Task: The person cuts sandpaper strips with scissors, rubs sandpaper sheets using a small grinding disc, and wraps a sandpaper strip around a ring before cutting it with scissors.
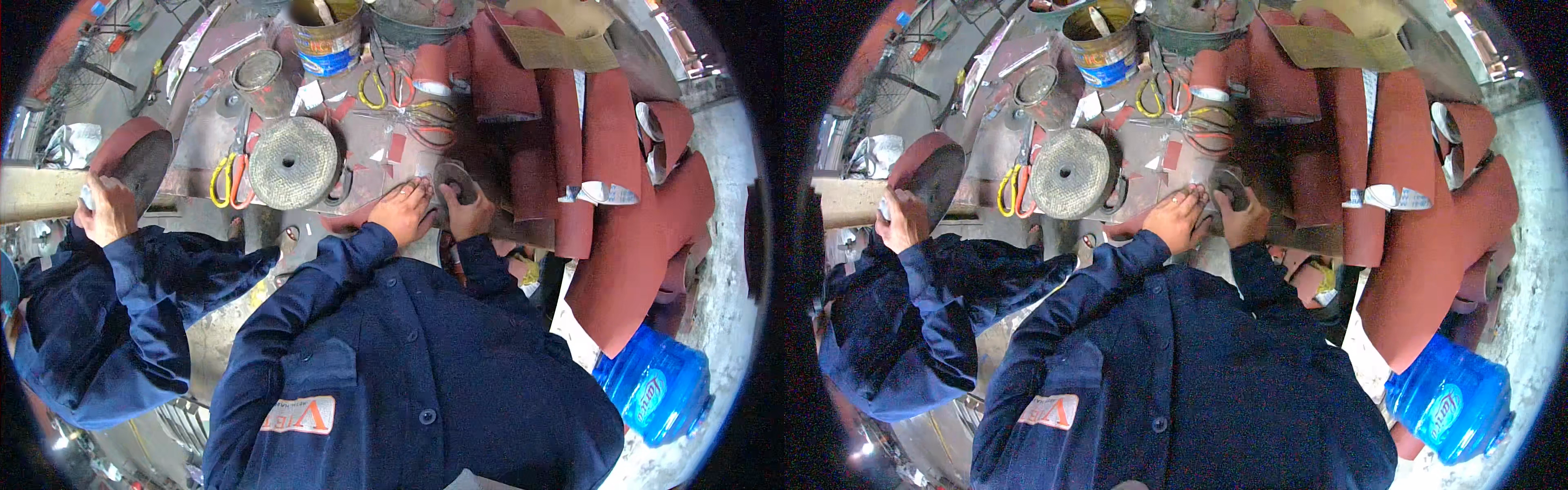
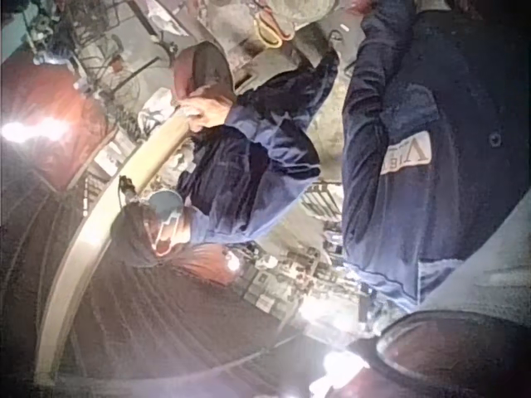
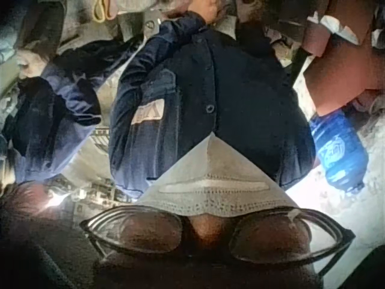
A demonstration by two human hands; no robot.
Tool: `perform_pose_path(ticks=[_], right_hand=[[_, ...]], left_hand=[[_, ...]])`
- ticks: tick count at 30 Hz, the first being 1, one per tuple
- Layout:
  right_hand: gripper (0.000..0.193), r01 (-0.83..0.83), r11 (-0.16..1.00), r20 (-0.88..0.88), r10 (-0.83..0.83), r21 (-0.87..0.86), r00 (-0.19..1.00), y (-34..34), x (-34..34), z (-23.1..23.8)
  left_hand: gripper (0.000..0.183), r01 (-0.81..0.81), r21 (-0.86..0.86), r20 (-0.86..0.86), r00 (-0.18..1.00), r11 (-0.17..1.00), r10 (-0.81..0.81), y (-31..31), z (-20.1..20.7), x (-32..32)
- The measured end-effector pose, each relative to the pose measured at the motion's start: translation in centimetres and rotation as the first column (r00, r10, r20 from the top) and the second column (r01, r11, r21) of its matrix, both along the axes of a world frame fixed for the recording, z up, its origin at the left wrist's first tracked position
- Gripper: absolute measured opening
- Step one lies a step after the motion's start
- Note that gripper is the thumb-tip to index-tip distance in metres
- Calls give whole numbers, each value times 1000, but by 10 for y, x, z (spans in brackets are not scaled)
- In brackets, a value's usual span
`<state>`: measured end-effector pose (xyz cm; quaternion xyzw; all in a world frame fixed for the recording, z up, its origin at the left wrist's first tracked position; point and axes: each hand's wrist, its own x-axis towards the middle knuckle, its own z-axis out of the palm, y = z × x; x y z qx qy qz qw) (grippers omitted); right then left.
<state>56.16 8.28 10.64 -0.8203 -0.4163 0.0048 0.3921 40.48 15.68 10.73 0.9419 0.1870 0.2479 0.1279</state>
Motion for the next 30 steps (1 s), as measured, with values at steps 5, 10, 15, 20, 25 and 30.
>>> perform_pose_path(ticks=[5, 10, 15, 20, 25, 30], right_hand=[[47, -57, 995, -94, 49, -81, 994, 55, -11, 28], [47, -53, 997, -176, 43, -49, 983, 5, -16, 22], [46, 30, 993, -165, -49, -118, 985, 39, -23, 45], [46, -102, 993, -180, 91, -58, 980, 32, -6, 12], [47, 54, 998, -225, -58, -22, 973, 9, -21, 29], [46, -43, 995, -198, 24, -92, 980, 50, -9, 19]], left_hand=[[50, -32, -24, -13, 999, 999, 31, -9, 4, -6], [47, -47, 72, -10, 999, 996, 47, -6, -2, -5], [44, -22, 24, 6, 1000, 999, 21, -8, 1, -6], [43, -73, 48, 10, 997, 996, 72, -7, 2, -5], [43, -26, -2, 40, 999, 1000, 27, -3, 3, 1], [43, -64, -5, 20, 998, 998, 64, -6, 8, -2]])
